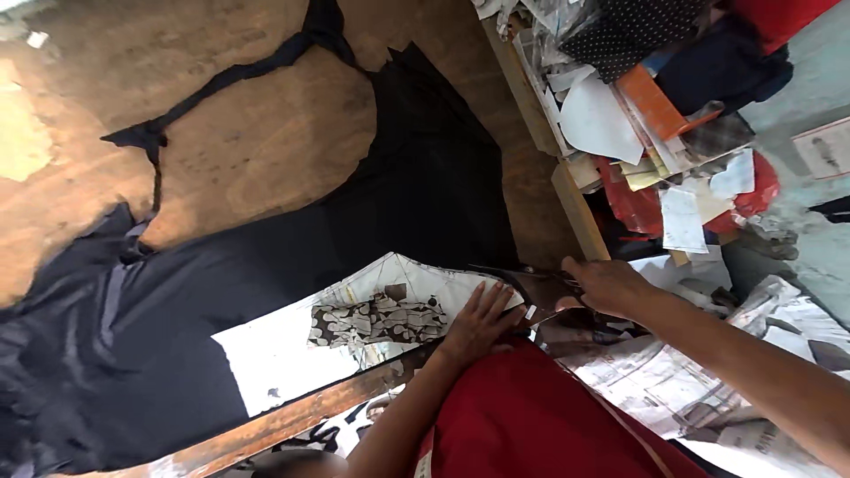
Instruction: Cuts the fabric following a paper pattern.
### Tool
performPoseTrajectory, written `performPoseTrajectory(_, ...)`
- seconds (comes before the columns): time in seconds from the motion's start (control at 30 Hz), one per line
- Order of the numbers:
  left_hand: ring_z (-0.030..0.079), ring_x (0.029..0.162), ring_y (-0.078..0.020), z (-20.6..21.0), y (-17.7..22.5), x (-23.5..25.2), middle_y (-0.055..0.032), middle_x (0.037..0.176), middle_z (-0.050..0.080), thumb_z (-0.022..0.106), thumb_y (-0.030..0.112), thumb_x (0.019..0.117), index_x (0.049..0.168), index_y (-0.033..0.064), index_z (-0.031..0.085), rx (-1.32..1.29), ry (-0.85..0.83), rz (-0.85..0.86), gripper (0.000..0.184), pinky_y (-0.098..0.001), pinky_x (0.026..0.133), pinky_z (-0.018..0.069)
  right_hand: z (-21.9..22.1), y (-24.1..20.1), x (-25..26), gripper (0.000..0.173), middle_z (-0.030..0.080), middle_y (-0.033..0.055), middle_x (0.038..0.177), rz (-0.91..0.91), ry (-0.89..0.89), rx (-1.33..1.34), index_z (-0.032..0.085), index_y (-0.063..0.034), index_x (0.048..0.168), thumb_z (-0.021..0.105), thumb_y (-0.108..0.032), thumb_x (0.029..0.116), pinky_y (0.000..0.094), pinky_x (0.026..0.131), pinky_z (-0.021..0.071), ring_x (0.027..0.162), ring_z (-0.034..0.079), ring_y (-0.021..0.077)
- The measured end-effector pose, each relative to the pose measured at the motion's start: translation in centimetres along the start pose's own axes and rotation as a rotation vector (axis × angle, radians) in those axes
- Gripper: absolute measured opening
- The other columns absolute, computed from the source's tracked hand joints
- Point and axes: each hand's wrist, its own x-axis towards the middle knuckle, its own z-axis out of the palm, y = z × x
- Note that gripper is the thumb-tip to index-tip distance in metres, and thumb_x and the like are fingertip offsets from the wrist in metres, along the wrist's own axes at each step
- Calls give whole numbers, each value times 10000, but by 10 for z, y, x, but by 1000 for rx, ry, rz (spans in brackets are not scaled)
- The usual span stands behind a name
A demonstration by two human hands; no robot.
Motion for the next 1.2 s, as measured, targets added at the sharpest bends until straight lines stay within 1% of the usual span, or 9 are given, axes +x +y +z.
performPoseTrajectory(0.2,386,1486,-376,0,1,-1,-168,1566,465,669,603,895,1463,241,559,3,9,6,683,-612,1217,273,-17,-21,13,905,656,226,1187,-59,-1,-33,490,-65,1406,650,-751,837,608,904,515,1124,643,428)
performPoseTrajectory(0.43,383,1486,-380,-9,0,1,-185,1563,460,643,579,929,1488,245,525,-31,-3,12,663,-586,1226,277,-16,-24,15,763,688,226,997,-42,-4,-29,502,-65,1354,643,-665,903,618,842,530,972,687,447)
performPoseTrajectory(0.5,513,1388,-371,-25,2,3,-181,1428,592,606,419,1001,1346,152,632,-52,69,-86,437,-545,1175,383,-18,-25,15,811,689,235,1015,-32,-17,-41,474,-59,1398,631,-680,901,616,861,528,985,685,450)
performPoseTrajectory(0.57,689,1137,-339,-44,4,4,-155,1140,730,601,172,975,1059,64,716,79,205,-357,179,-525,1022,525,-22,-27,16,858,689,231,1036,-38,-14,-49,456,-59,1423,637,-701,884,612,877,523,999,682,446)
performPoseTrajectory(0.6,700,1098,-367,-56,4,4,-183,1111,735,620,141,949,1027,30,729,170,197,-533,173,-559,995,523,-24,-30,16,877,687,235,1045,-46,-14,-49,451,-53,1426,643,-708,875,613,875,522,1003,680,449)
performPoseTrajectory(0.67,616,1225,-466,-75,-1,4,-280,1249,666,683,288,932,1130,-10,713,277,43,-806,359,-664,1073,405,-28,-39,17,908,678,239,1090,-43,-41,-52,437,-59,1440,643,-727,861,618,879,520,1038,672,451)
performPoseTrajectory(0.8,509,1327,-539,-80,-10,1,-360,1398,542,680,645,842,1213,2,680,359,-82,-948,743,-713,1102,325,-35,-55,24,943,661,237,1162,-33,-56,-40,433,-76,1457,645,-755,838,625,903,520,1097,654,447)
performPoseTrajectory(1.03,510,1335,-520,-76,-12,1,-370,1456,484,669,671,832,1211,14,680,334,-78,-975,760,-630,1081,405,-26,-61,21,790,695,220,1034,-18,-42,3,491,-112,1411,624,-698,897,620,842,535,1010,686,442)
performPoseTrajectory(1.2,478,1360,-529,-78,-13,1,-379,1478,451,665,660,845,1227,11,665,287,-94,-985,753,-598,1058,444,-29,-76,16,908,695,229,1060,20,-28,-29,442,-64,1444,632,-736,864,612,865,539,1032,686,442)
